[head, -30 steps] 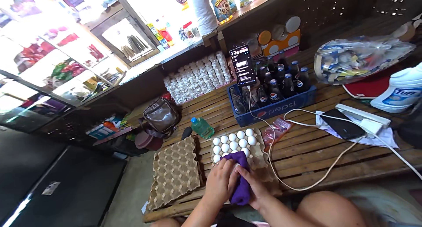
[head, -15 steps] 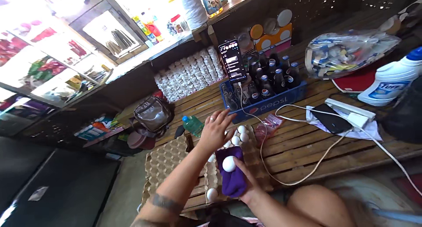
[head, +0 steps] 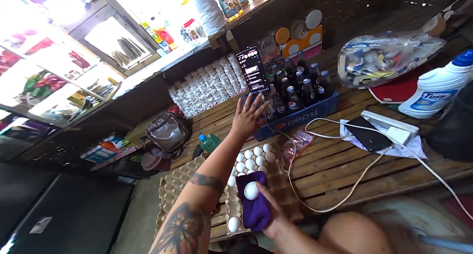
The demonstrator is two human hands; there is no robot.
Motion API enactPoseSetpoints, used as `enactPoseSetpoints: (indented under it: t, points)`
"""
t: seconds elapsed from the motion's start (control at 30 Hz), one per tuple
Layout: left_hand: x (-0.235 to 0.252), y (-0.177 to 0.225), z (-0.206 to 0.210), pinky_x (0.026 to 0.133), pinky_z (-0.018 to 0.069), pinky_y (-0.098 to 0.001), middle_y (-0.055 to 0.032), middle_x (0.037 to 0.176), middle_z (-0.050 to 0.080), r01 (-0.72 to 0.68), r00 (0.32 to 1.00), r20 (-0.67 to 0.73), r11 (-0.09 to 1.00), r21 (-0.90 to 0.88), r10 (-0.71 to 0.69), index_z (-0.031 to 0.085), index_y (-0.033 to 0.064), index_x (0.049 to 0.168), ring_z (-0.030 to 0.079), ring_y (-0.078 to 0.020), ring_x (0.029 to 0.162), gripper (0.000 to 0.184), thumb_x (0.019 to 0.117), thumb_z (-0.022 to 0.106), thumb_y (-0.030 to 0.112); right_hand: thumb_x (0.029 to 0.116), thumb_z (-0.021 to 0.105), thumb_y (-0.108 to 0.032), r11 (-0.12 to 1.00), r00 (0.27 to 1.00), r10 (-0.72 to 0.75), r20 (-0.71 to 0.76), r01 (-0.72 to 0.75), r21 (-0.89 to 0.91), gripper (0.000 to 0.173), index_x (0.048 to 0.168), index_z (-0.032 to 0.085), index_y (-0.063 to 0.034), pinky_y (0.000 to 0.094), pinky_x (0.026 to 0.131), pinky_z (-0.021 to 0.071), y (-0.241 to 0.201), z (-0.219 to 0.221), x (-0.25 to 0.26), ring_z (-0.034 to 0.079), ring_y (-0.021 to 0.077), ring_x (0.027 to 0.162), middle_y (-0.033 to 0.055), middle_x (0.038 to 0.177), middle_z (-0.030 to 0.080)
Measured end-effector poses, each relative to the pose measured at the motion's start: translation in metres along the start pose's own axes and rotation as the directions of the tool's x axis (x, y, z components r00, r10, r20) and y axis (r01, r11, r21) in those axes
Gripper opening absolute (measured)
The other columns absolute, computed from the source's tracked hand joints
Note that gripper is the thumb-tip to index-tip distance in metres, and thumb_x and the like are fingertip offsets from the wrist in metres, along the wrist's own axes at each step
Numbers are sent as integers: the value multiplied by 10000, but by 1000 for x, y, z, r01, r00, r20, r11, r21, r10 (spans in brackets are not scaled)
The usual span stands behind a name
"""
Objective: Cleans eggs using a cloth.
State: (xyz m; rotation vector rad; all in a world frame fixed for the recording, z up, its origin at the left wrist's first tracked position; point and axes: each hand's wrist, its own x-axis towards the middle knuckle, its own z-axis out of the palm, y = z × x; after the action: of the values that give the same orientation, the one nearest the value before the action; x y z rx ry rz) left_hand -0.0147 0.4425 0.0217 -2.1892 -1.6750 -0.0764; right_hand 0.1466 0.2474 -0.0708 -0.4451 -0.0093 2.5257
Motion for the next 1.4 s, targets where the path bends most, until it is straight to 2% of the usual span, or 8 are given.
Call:
enactPoseSetpoints:
  t: [0.1,0.27,0.43,0.6,0.87,1.03,1.2,1.4]
  points:
    - [4,-3,0,1206,81,-654,-4,1700,199,-15,1000,5,1000,27,15,383,348,1577,128,-330,1567,625,989,576,438,976,594,-370,1000,1000,-5,-7,5,-1,451,1315,527,-80,382,788,604,0,3,-1,702,250,965,168,1099,692]
    - [11,-4,-1,1203,101,-657,-4,1687,242,-53,998,-40,996,66,55,413,327,1567,168,-329,1559,612,983,580,408,956,616,-376,1000,1000,2,21,-2,14,457,1288,548,-68,388,769,610,2,0,0,712,263,939,179,1082,700]
    - [14,-3,3,1200,111,-660,3,1681,259,-86,994,-65,994,74,91,454,307,1547,183,-323,1557,587,981,586,394,1006,539,-386,1000,1000,-1,-1,1,-18,433,1300,538,-68,386,764,609,0,0,0,712,263,926,181,1077,699]
    - [15,1,5,1200,107,-663,-3,1686,246,-77,996,-42,993,91,81,441,301,1553,178,-331,1557,584,994,563,414,962,605,-394,1000,1000,5,18,-5,12,463,1286,550,-68,389,769,609,1,-2,1,711,268,934,188,1086,698]
    - [13,1,3,1204,103,-655,-3,1686,245,-79,996,-39,993,83,82,442,309,1551,172,-331,1558,585,990,559,428,986,564,-385,1000,1000,17,7,-18,24,438,1283,553,-62,387,776,606,0,1,0,708,263,937,188,1088,695]
    - [7,-2,7,1193,139,-663,-22,1670,289,-116,989,-79,991,74,121,464,298,1539,228,-348,1541,594,972,601,408,1001,553,-381,999,1000,16,13,-17,36,429,1289,552,-63,374,780,606,1,0,1,709,261,951,187,1094,695]
    - [5,-1,8,1203,100,-660,-5,1685,247,-109,993,-34,992,61,112,445,312,1550,188,-336,1554,590,984,582,406,985,582,-370,999,1000,15,4,-15,38,444,1306,538,-67,387,779,606,2,0,0,707,274,958,194,1109,691]
    - [8,2,3,1193,126,-675,-26,1678,268,-88,996,-32,996,25,89,476,301,1531,208,-355,1545,593,967,616,417,1009,545,-371,999,1000,20,-17,-20,28,416,1299,546,-72,388,780,604,0,3,-1,707,261,938,181,1094,694]
